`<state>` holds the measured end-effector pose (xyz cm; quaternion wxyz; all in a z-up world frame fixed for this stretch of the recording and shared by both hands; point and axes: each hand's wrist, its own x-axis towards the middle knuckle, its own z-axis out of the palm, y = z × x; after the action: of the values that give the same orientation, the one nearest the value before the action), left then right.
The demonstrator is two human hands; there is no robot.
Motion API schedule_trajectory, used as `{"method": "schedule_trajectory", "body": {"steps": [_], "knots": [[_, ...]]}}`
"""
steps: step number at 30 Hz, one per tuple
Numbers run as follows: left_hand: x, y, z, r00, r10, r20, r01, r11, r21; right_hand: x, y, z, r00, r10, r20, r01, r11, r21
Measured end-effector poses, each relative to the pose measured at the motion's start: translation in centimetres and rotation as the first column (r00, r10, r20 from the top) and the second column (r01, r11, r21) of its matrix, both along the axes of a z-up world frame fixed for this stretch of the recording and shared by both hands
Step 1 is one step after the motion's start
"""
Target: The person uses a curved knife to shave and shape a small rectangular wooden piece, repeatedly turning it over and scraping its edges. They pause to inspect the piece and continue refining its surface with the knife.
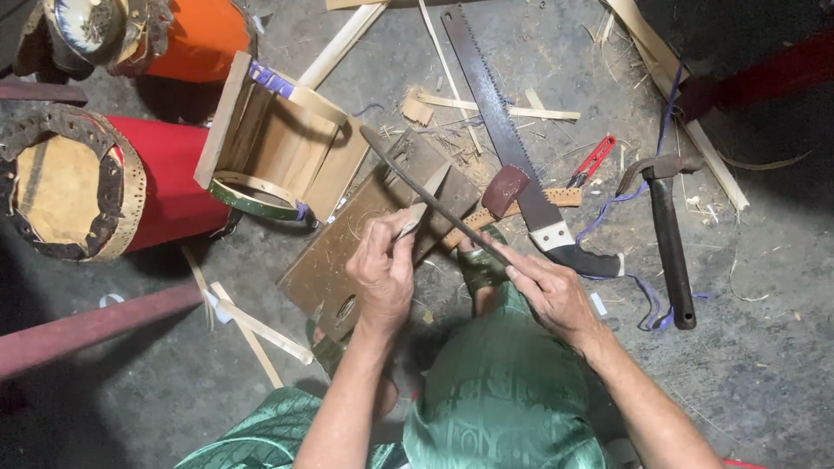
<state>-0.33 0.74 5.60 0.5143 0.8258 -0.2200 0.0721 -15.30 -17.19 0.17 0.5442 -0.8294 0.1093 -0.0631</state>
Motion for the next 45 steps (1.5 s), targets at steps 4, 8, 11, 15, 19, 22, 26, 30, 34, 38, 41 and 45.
{"method": "schedule_trajectory", "body": {"steps": [4, 8, 11, 15, 19, 22, 26, 30, 34, 38, 41, 45], "knots": [[-0.3, 0.7, -1.4, 0.999, -0.020, -0.033, 0.021, 0.999, 0.038, -0.4, 0.1, -0.1, 0.999, 0.032, 0.000, -0.032, 0.998, -0.054], [-0.4, 0.1, 0.0, 1.000, -0.019, -0.022, 0.020, 1.000, 0.019, -0.4, -0.2, 0.1, 1.000, 0.024, -0.001, -0.024, 1.000, -0.016], [-0.5, 1.4, -3.0, 1.000, -0.019, -0.021, 0.020, 0.999, 0.044, -1.5, 0.1, -1.1, 1.000, 0.026, 0.001, -0.026, 0.999, -0.041], [-0.4, 0.6, -0.7, 1.000, -0.018, -0.011, 0.019, 0.999, 0.041, -0.3, -0.1, 0.0, 1.000, 0.018, 0.003, -0.018, 0.999, -0.045], [-0.5, 1.0, -1.4, 1.000, -0.026, -0.014, 0.027, 0.998, 0.057, -0.8, -0.3, -0.3, 0.999, 0.036, -0.001, -0.036, 0.999, -0.036], [-0.4, 1.3, -2.2, 1.000, -0.013, -0.008, 0.014, 0.997, 0.070, -1.8, -0.2, -2.0, 0.998, 0.053, -0.016, -0.055, 0.995, -0.086], [-0.1, -0.1, 1.0, 1.000, -0.017, -0.015, 0.018, 0.999, 0.029, -1.2, -0.6, -3.0, 0.998, 0.051, -0.041, -0.051, 0.999, -0.002], [-0.2, 2.1, -3.2, 1.000, -0.012, -0.020, 0.013, 0.998, 0.063, -1.3, 0.2, -1.3, 0.998, 0.052, -0.020, -0.052, 0.998, -0.046], [0.1, 0.4, 0.1, 0.999, -0.029, -0.031, 0.028, 1.000, -0.010, 0.1, -0.6, -1.9, 0.999, 0.038, -0.024, -0.039, 0.999, -0.029], [0.0, 1.5, -1.9, 0.999, -0.034, -0.026, 0.035, 0.999, 0.040, -1.6, -0.3, -3.0, 0.999, 0.043, -0.029, -0.044, 0.997, -0.056], [0.1, 1.2, -1.4, 0.999, -0.038, -0.014, 0.039, 0.998, 0.039, -0.7, -0.8, -3.0, 0.997, 0.058, -0.044, -0.059, 0.998, -0.036], [-0.1, 1.7, -2.9, 0.999, -0.035, 0.003, 0.035, 0.999, 0.030, 0.2, -1.6, -2.5, 0.998, 0.060, -0.036, -0.063, 0.993, -0.099]]}}
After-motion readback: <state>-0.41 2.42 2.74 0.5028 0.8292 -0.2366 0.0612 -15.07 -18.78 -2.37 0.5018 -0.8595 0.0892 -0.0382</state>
